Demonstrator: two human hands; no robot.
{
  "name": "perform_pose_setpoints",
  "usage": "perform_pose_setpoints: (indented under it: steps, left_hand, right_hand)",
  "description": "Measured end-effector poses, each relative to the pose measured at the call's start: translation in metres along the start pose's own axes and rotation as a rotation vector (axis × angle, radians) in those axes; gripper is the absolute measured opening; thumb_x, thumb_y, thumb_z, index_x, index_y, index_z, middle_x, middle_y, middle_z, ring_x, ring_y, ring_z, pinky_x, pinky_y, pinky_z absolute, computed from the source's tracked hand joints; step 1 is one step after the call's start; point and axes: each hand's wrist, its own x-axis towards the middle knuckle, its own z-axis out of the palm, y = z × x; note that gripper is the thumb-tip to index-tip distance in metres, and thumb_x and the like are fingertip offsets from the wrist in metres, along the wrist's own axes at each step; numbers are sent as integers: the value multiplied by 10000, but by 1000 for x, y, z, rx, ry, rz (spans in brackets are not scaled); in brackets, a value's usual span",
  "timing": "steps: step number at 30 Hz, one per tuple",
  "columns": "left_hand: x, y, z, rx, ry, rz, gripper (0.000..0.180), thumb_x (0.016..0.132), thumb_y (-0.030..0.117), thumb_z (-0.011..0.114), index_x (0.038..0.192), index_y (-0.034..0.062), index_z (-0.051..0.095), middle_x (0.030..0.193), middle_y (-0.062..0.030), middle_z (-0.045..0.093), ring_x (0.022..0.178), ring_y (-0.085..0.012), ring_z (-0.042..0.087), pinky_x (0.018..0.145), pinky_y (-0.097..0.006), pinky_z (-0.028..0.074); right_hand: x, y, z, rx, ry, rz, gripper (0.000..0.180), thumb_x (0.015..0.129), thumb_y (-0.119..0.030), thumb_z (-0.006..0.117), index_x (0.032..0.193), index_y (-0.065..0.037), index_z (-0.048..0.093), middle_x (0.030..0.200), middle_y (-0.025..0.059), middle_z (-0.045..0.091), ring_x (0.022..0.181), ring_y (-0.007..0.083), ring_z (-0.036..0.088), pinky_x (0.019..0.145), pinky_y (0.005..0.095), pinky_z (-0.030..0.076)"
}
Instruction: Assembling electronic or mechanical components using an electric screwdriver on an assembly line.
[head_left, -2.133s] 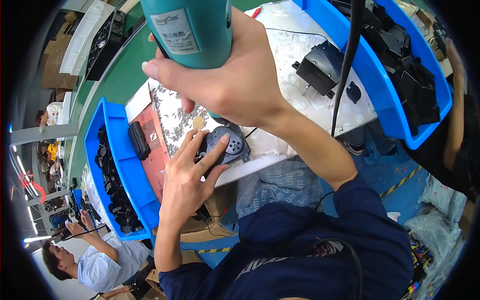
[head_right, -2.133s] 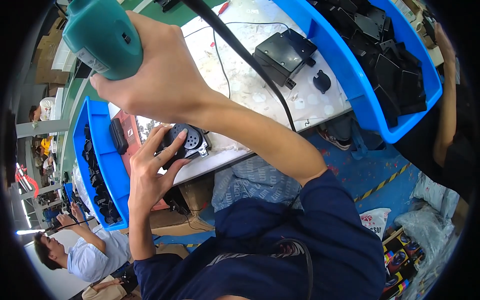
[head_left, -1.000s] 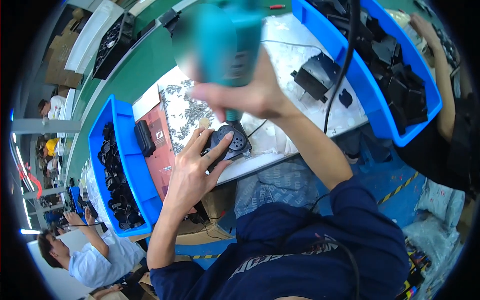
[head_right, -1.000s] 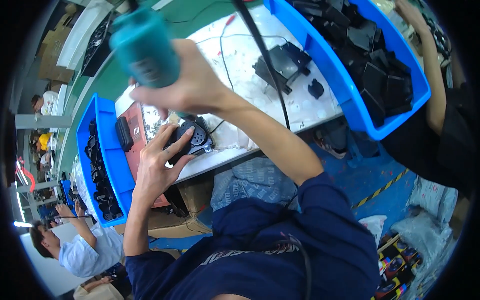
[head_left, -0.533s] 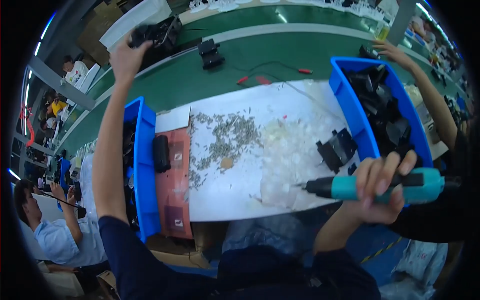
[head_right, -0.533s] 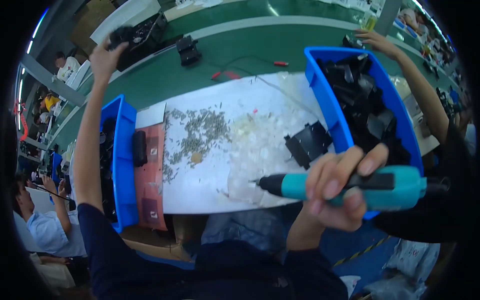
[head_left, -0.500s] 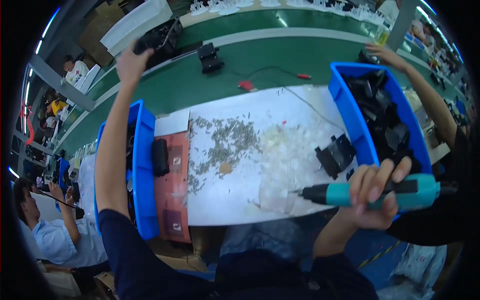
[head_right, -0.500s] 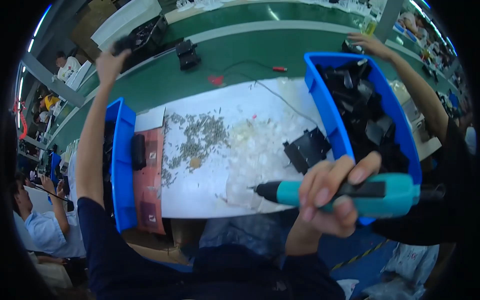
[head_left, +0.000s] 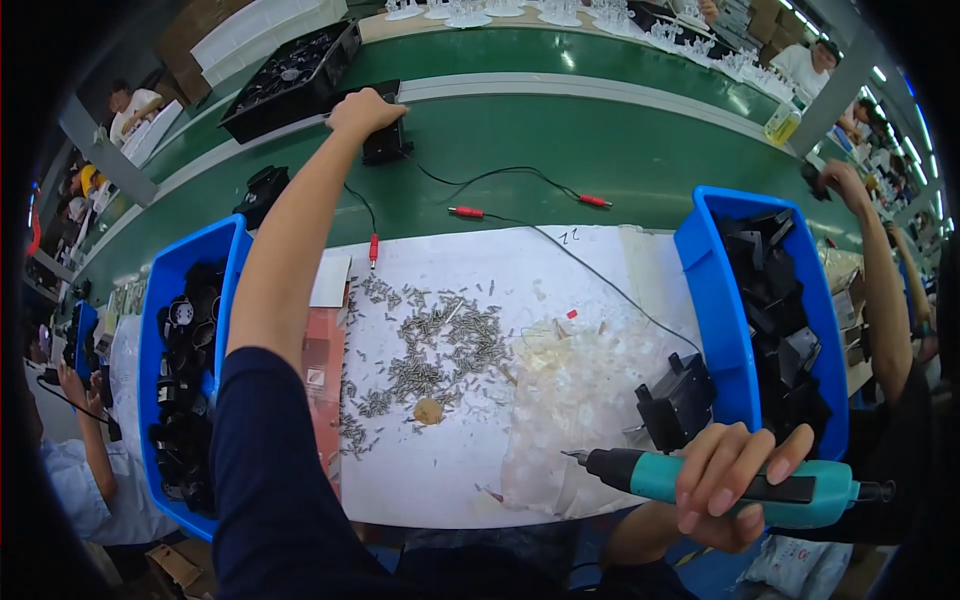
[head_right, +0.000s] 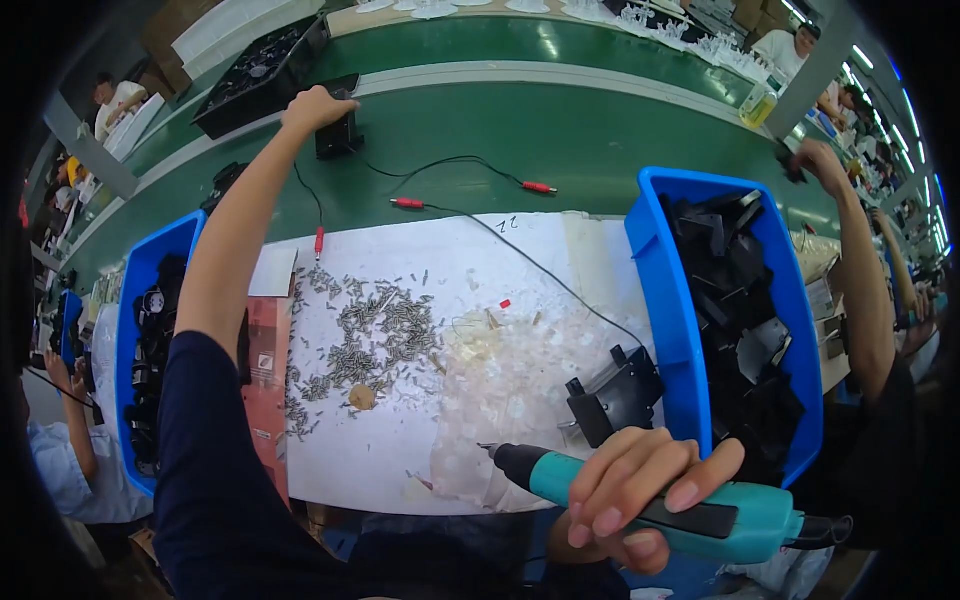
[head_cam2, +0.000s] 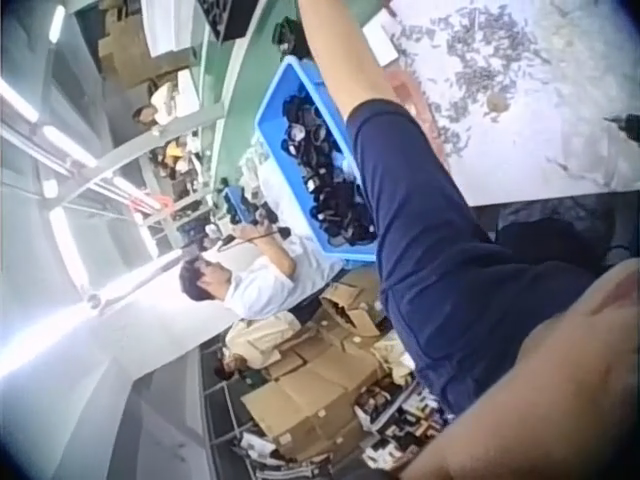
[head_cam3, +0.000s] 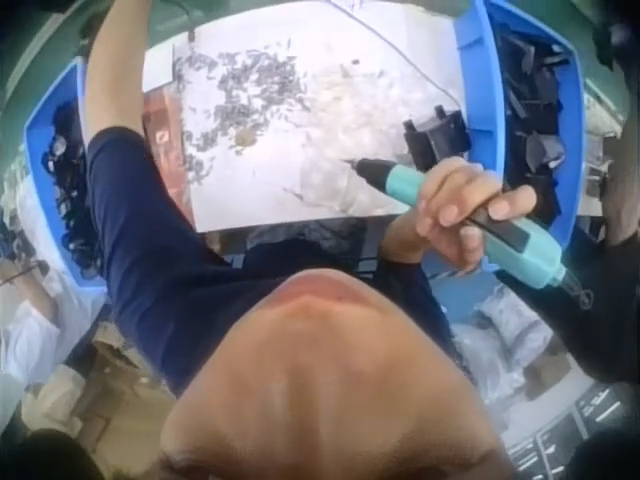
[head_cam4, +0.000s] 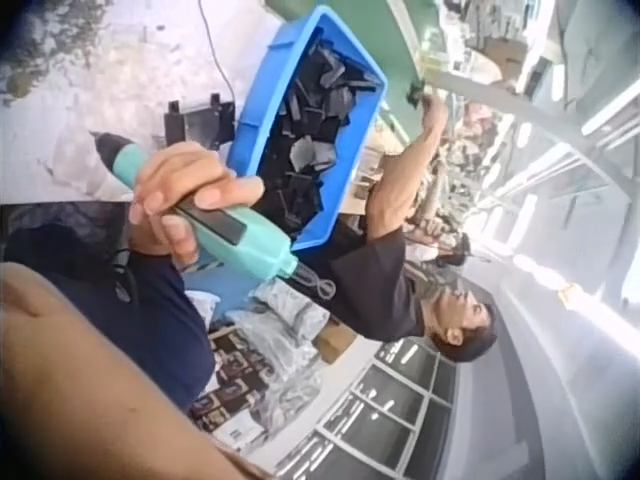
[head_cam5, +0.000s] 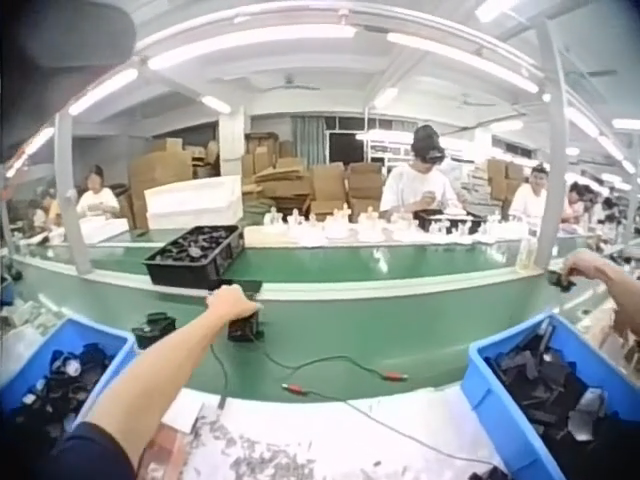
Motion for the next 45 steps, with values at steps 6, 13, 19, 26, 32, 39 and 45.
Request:
perform_pose_setpoints:
  steps: [6, 13, 19, 26, 32, 39, 45]
  left_hand:
    - [-69, 18, -58, 91, 318, 372, 700, 644, 396, 760, 1207, 31, 563, 1122, -184, 619, 1049, -357, 605, 876, -442, 503]
    - [-315, -69, -72, -769, 173, 748, 648, 681, 98, 763, 1270, 16, 504, 1198, -153, 562, 1090, -289, 580, 900, -405, 511]
    - [-456, -86, 6, -1122, -109, 436, 777, 683, -39, 726, 1389, 89, 425, 1280, -121, 513, 1185, -227, 516, 1003, -362, 434]
    - [-465, -124, -23, -457, 91, 736, 780, 681, 32, 698, 1396, 66, 390, 1253, -214, 553, 1152, -353, 541, 970, -387, 432]
    - [-408, -268, -111, -208, 338, 120, 254, 904, 200, 572, 1032, 10, 683, 856, -135, 702, 755, -210, 658, 704, -305, 491]
    - [-361, -299, -57, -368, 44, 399, 175, 747, 120, 635, 848, -23, 641, 684, -172, 615, 605, -233, 589, 568, -368, 444]
    - [-349, -363, -14, -345, 31, 247, 245, 777, 154, 697, 907, -36, 612, 771, -124, 576, 719, -222, 574, 636, -367, 452]
  right_hand:
    - [0, -6, 13, -152, -168, -67, 298, 810, -31, 611, 1004, -32, 385, 748, 97, 585, 436, 127, 565, 412, 224, 484]
    - [-24, -28, 39, 2, -132, -176, 300, 764, -38, 624, 993, -35, 431, 747, 90, 586, 446, 102, 567, 429, 201, 473]
    - [-52, -50, 50, 44, -188, -157, 323, 821, -50, 611, 1065, -60, 400, 772, 113, 613, 470, 152, 603, 437, 257, 519]
    - [-78, -64, 63, 11, -69, -224, 302, 809, -58, 601, 1037, -44, 403, 731, 88, 563, 446, 134, 554, 446, 240, 473]
    - [-81, -47, 75, 26, -135, -74, 228, 843, -91, 517, 1042, -32, 424, 783, 72, 490, 447, 94, 460, 516, 232, 384]
    - [-82, -46, 86, -31, -158, -81, 260, 832, -57, 543, 1036, -41, 383, 768, 84, 499, 454, 111, 474, 468, 220, 401]
    - [-89, -36, 87, -197, -46, 53, 321, 789, -26, 607, 1049, -60, 423, 728, 131, 590, 615, 196, 605, 526, 287, 497]
